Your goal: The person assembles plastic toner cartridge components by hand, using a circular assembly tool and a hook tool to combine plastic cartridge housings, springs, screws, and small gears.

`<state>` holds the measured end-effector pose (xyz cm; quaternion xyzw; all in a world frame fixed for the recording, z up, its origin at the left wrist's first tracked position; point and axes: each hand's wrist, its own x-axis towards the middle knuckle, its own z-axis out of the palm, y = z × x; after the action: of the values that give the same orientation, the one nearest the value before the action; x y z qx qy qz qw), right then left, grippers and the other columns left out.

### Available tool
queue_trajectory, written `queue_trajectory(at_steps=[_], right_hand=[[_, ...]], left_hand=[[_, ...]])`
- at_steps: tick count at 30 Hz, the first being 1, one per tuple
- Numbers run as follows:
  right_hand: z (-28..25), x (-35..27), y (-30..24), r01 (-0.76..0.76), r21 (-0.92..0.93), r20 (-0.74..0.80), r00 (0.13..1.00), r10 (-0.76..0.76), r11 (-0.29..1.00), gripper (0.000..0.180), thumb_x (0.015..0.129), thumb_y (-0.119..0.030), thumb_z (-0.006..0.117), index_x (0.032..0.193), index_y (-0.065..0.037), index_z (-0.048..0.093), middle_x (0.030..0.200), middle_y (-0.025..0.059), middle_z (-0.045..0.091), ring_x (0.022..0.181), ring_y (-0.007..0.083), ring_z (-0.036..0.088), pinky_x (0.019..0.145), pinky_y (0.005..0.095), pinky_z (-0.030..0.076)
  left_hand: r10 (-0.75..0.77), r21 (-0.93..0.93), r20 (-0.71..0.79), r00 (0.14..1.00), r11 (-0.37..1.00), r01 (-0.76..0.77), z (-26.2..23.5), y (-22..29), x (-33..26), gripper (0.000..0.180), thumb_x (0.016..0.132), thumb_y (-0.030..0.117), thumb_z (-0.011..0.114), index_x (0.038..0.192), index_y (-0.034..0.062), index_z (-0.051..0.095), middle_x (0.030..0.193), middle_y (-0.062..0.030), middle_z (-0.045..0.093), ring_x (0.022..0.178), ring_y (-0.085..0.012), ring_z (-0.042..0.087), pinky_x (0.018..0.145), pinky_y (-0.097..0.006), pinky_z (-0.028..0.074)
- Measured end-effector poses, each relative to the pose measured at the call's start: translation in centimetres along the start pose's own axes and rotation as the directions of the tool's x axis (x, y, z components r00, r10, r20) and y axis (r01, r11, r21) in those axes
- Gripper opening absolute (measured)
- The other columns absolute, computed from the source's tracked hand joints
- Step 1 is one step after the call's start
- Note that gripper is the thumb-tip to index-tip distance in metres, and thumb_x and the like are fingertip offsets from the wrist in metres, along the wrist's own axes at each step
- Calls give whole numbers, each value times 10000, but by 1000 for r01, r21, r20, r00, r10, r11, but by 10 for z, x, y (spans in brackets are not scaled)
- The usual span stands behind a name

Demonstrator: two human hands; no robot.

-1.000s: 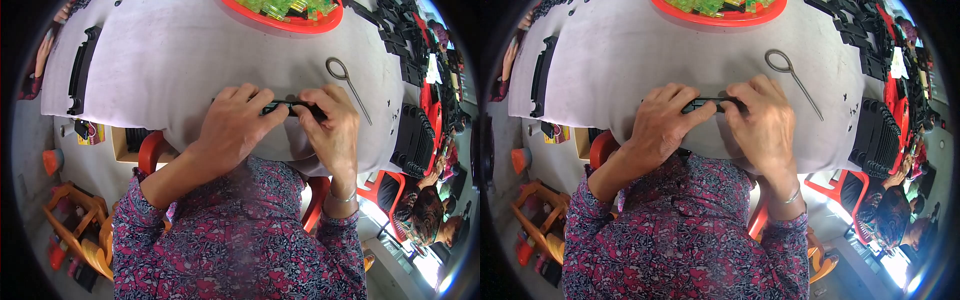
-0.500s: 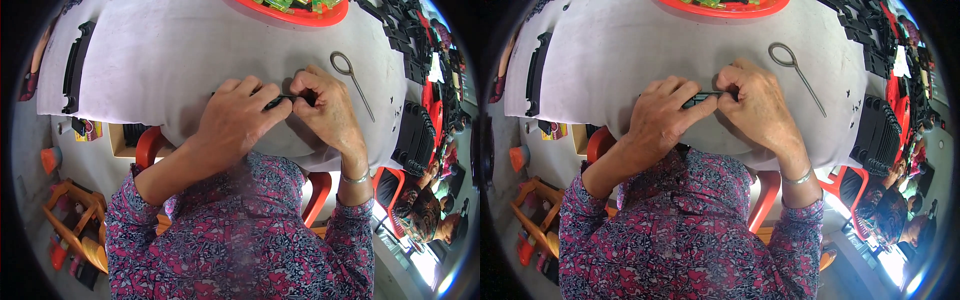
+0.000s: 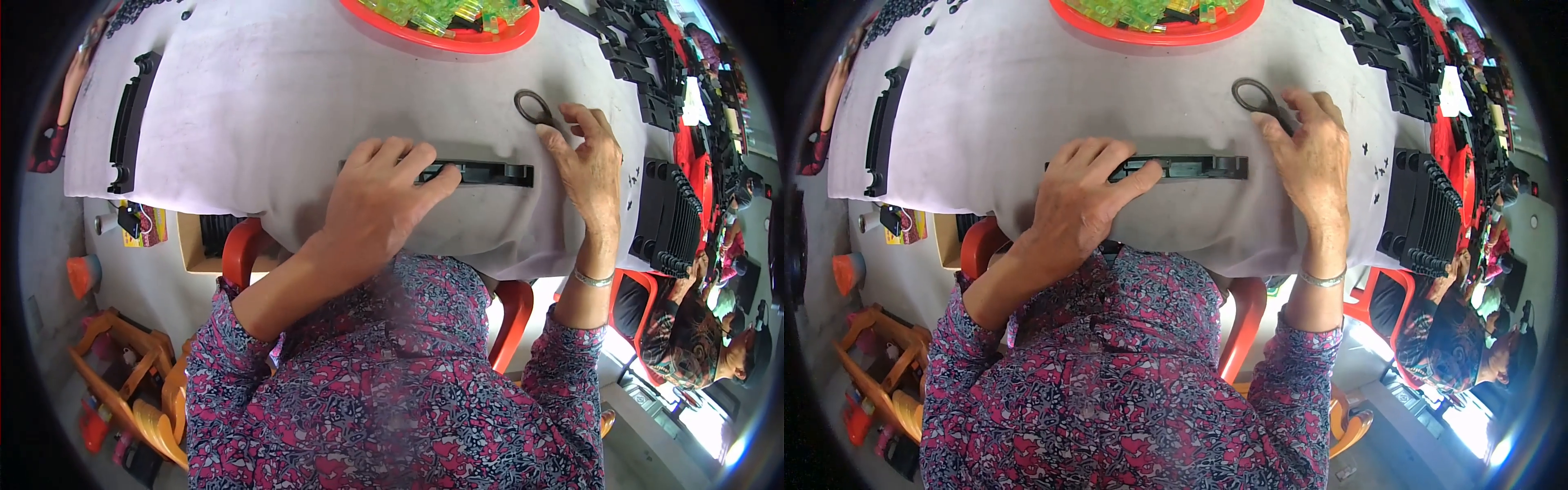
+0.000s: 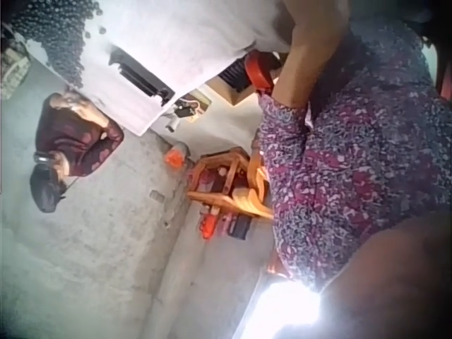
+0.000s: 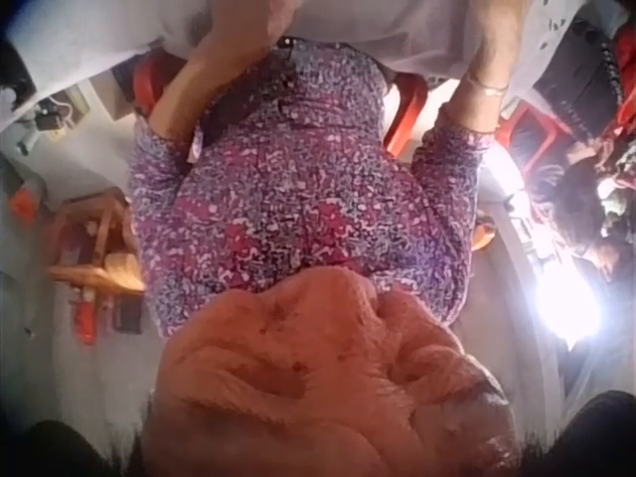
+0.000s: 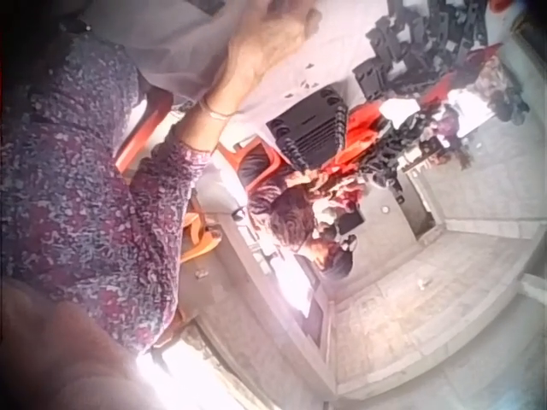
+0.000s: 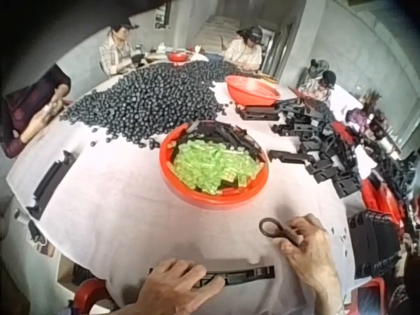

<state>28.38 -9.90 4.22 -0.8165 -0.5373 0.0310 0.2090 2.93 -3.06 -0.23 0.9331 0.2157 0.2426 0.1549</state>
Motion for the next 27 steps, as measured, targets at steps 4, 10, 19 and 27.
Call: queue_trajectory(at_steps=[4, 10, 19, 27], right_hand=[[15, -3, 13, -27, -16, -21, 999, 27, 1000, 443, 803, -254, 790, 1137, 10, 668, 1029, 162, 652, 812, 272, 644, 733, 373, 529], [29, 5, 18, -52, 84, -46, 997, 56, 995, 448, 774, -206, 820, 1126, 24, 666, 1009, 153, 647, 835, 259, 650, 760, 366, 531], [29, 20, 23, -201, 325, 163, 975, 154, 924, 223, 791, -73, 755, 968, 20, 658, 775, 77, 680, 710, 155, 627, 678, 308, 515], [19, 21, 7, -173, 165, 234, 963, 132, 971, 190, 759, -44, 682, 930, 37, 666, 724, 78, 659, 677, 128, 611, 648, 306, 503]], left_hand=[[1, -10, -7, 1000, 1000, -1, 1, 3, 3, 323, 780, 85, 578, 1077, 142, 691, 1023, -78, 601, 965, -272, 604, 848, -419, 481], [-8, -11, 29, 1000, 1000, 8, 0, 3, 3, 337, 783, 81, 568, 1092, 144, 686, 1052, -82, 601, 988, -277, 602, 864, -428, 477], [-5, -9, 27, 1000, 1000, 5, 0, 2, 3, 350, 777, 63, 559, 1096, 136, 682, 1060, -83, 603, 993, -286, 601, 863, -434, 475], [-5, -32, -6, 1000, 999, 4, 2, 2, 3, 341, 755, 61, 567, 1064, 129, 694, 1039, -79, 606, 980, -275, 604, 835, -422, 472]])
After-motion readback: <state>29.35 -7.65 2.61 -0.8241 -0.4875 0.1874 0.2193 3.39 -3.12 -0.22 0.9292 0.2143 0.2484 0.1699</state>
